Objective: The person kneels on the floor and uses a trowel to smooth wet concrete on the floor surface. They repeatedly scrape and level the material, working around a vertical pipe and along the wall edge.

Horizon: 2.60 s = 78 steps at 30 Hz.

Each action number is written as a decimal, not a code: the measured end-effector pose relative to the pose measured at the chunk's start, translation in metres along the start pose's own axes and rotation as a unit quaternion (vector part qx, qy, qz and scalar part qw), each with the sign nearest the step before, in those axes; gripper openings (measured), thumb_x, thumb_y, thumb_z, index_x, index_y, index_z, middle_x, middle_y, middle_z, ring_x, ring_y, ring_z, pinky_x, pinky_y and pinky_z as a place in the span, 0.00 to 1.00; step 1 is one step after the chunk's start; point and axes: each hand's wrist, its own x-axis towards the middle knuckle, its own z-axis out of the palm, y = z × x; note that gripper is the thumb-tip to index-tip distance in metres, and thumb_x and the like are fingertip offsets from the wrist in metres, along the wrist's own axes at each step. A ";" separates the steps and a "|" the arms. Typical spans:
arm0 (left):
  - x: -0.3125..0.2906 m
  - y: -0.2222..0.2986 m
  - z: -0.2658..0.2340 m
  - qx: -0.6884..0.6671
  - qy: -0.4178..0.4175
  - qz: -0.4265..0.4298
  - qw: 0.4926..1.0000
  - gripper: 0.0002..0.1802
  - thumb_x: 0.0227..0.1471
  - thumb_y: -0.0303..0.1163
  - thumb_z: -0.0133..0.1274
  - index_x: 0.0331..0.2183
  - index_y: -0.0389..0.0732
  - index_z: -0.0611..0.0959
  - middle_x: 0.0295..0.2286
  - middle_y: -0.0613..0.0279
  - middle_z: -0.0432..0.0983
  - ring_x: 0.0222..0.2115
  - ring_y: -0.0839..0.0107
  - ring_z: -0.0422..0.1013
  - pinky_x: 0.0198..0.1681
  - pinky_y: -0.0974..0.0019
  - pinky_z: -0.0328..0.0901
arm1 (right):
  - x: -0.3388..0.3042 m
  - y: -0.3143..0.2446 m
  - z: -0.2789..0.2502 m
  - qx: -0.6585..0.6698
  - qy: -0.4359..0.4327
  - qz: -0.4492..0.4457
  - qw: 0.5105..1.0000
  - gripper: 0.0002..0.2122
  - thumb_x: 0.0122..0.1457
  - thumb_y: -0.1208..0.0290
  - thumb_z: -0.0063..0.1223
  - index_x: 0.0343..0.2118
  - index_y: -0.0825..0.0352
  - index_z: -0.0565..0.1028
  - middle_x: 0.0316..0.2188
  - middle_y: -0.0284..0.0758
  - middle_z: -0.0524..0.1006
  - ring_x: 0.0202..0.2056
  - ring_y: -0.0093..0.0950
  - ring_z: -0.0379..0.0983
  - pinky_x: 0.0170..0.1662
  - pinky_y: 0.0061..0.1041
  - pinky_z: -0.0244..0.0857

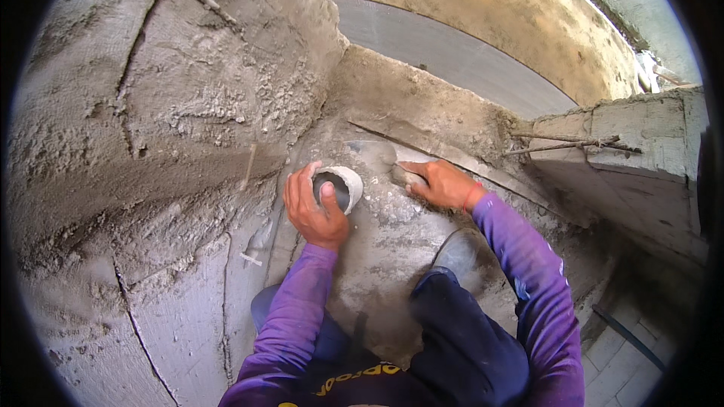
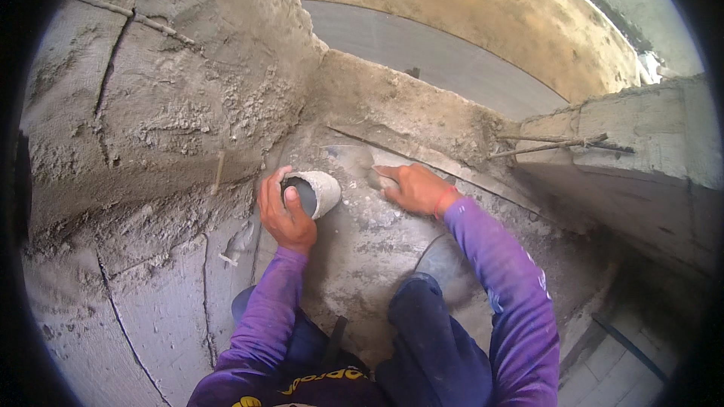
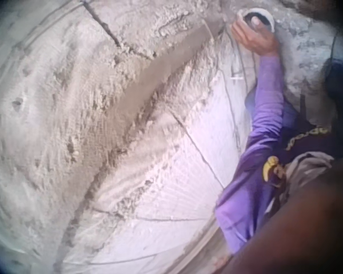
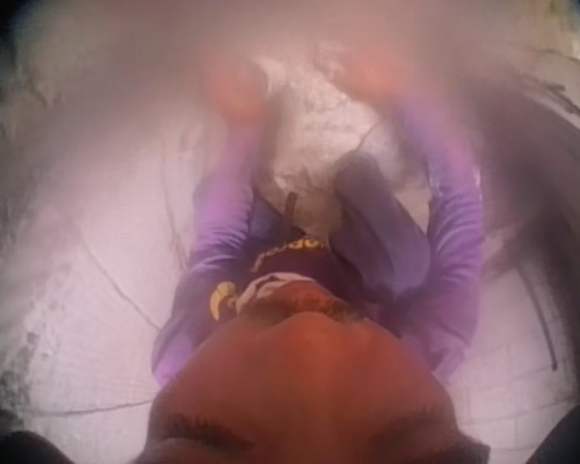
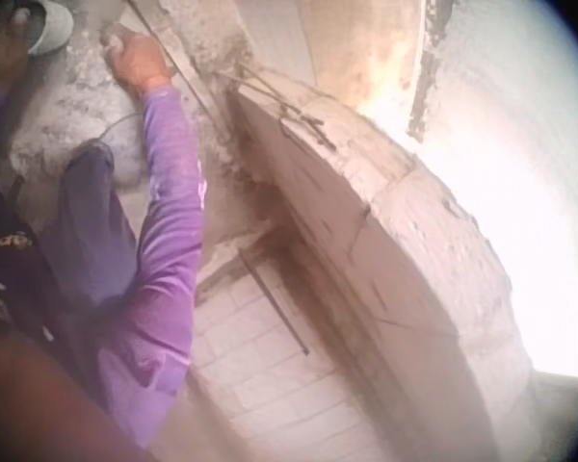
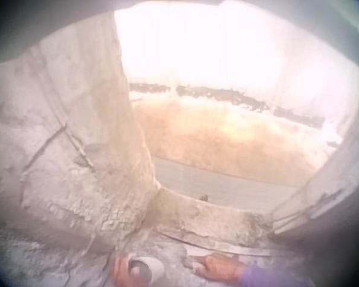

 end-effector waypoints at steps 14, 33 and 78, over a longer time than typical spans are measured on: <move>0.000 0.007 0.000 0.007 0.009 -0.021 1.000 0.24 0.65 0.44 0.42 0.46 0.33 0.81 0.42 0.46 0.77 0.44 0.45 0.73 0.51 0.50 0.64 | -0.044 0.002 0.022 -0.139 0.103 0.078 0.982 0.30 0.61 0.66 0.53 0.68 0.58 0.63 0.32 0.49 0.81 0.34 0.49 0.80 0.39 0.50 0.75; -0.004 -0.004 -0.006 0.019 0.003 -0.033 0.999 0.24 0.65 0.45 0.43 0.46 0.33 0.81 0.42 0.46 0.78 0.46 0.45 0.73 0.54 0.49 0.62 | -0.035 -0.020 0.013 -0.149 0.121 0.072 0.979 0.31 0.60 0.72 0.53 0.68 0.59 0.63 0.31 0.49 0.80 0.33 0.47 0.81 0.37 0.43 0.76; 0.000 0.000 0.000 0.003 0.007 -0.006 1.000 0.25 0.65 0.45 0.43 0.45 0.32 0.81 0.42 0.47 0.78 0.44 0.45 0.73 0.54 0.46 0.62 | -0.019 -0.022 0.023 -0.235 0.058 0.032 0.970 0.34 0.58 0.78 0.48 0.70 0.63 0.58 0.32 0.49 0.79 0.31 0.45 0.81 0.34 0.42 0.75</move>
